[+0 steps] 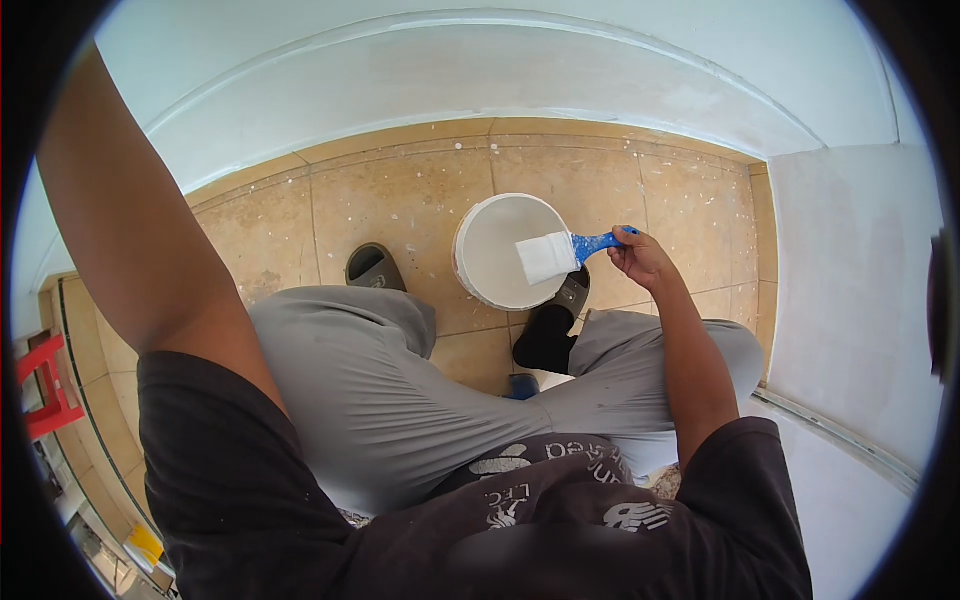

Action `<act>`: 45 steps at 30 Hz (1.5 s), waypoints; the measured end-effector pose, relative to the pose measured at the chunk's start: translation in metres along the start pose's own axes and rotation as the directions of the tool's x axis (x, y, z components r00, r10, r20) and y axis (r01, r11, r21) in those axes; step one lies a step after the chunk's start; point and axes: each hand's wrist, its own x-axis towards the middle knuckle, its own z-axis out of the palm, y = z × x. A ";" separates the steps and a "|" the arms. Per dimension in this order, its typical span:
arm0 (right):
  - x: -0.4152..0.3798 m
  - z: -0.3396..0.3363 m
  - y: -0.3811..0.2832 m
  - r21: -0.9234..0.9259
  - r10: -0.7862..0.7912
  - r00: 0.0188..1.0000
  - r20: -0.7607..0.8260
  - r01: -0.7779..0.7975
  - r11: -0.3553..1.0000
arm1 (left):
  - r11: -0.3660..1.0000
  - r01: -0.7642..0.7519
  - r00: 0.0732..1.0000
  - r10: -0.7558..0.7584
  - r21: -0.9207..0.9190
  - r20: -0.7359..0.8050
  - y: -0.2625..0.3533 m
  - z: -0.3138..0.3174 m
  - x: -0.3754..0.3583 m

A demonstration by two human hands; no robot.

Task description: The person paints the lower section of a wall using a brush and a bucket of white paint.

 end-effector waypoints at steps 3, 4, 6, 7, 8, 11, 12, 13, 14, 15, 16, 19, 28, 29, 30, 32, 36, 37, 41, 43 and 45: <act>-0.001 -0.001 0.004 -0.100 0.012 0.997 -0.076 -0.020 0.995 | 1.000 -0.017 1.000 0.017 -0.004 -0.003 0.000 -0.002 0.005; -0.002 0.000 0.005 -0.138 0.017 0.995 -0.100 -0.031 0.990 | 1.000 -0.013 1.000 0.013 -0.003 0.005 -0.003 -0.002 0.005; -0.003 0.003 0.005 -0.182 0.008 0.994 -0.109 -0.028 0.983 | 1.000 -0.016 1.000 0.016 -0.006 0.005 -0.004 -0.001 0.008; -0.003 0.003 0.004 -0.208 0.006 0.994 -0.113 -0.029 0.978 | 1.000 -0.023 1.000 0.023 -0.008 0.002 -0.002 -0.003 0.012; -0.004 0.003 0.002 -0.280 0.023 0.991 -0.134 -0.061 0.958 | 1.000 -0.027 1.000 0.027 -0.007 0.000 -0.002 -0.003 0.012; -0.010 0.003 -0.003 -0.469 0.064 0.984 -0.168 -0.137 0.872 | 1.000 -0.029 1.000 0.029 -0.009 0.008 -0.003 -0.004 0.013; -0.012 0.004 -0.005 -0.516 0.069 0.985 -0.157 -0.142 0.844 | 1.000 -0.026 1.000 0.026 -0.008 0.008 -0.004 -0.003 0.013; -0.014 0.005 -0.007 -0.561 0.073 0.987 -0.145 -0.143 0.815 | 1.000 -0.029 1.000 0.029 -0.007 0.007 -0.006 -0.004 0.012; -0.014 0.004 -0.010 -0.589 0.087 0.991 -0.103 -0.132 0.798 | 1.000 -0.029 1.000 0.029 -0.006 0.005 -0.007 -0.004 0.013; -0.016 0.003 -0.013 -0.614 0.102 0.993 -0.063 -0.119 0.781 | 0.999 -0.031 0.999 0.031 -0.007 0.006 -0.007 -0.004 0.014; -0.018 0.002 -0.015 -0.636 0.116 0.993 -0.024 -0.105 0.765 | 0.999 -0.033 0.999 0.033 -0.007 0.004 -0.007 -0.004 0.014; -0.022 0.002 -0.019 -0.689 0.233 0.970 0.077 -0.117 0.716 | 0.999 -0.037 0.999 0.037 -0.016 0.000 -0.009 -0.004 0.016; -0.008 -0.006 0.002 -0.612 0.331 0.888 0.318 -0.074 0.787 | 0.998 -0.040 0.999 0.039 -0.038 -0.015 -0.024 -0.006 0.018; -0.008 -0.006 0.002 -0.580 0.323 0.875 0.360 -0.060 0.812 | 0.998 -0.022 1.000 0.022 -0.067 -0.003 -0.023 -0.009 0.015; -0.009 -0.005 0.002 -0.548 0.313 0.861 0.402 -0.047 0.835 | 0.999 0.028 0.999 -0.026 -0.044 0.042 -0.022 -0.012 0.011; -0.020 0.015 -0.005 -0.476 0.252 0.849 0.465 -0.001 0.879 | 0.996 -0.009 1.000 0.009 -0.086 -0.005 -0.031 -0.006 0.012; -0.056 0.099 -0.025 -0.300 0.027 0.868 0.496 0.142 0.943 | 0.877 0.156 0.968 -0.228 -0.454 -0.107 -0.030 0.004 0.018; -0.056 0.120 -0.027 -0.269 -0.075 0.887 0.456 0.218 0.938 | 0.848 0.180 0.961 -0.259 -0.499 -0.094 -0.029 0.004 0.018; -0.028 0.210 -0.015 -0.232 -0.516 0.844 0.149 0.537 0.811 | 0.964 0.013 0.998 -0.030 -0.266 -0.061 -0.040 0.003 0.019; 0.014 0.246 0.004 -0.543 -0.742 0.670 -0.028 0.613 0.574 | 0.987 -0.084 0.996 0.084 -0.138 -0.005 -0.046 0.001 0.019; 0.035 0.296 0.014 -0.595 -0.839 0.516 -0.173 0.624 0.507 | 0.973 -0.037 0.998 0.046 -0.227 0.034 -0.045 0.002 0.017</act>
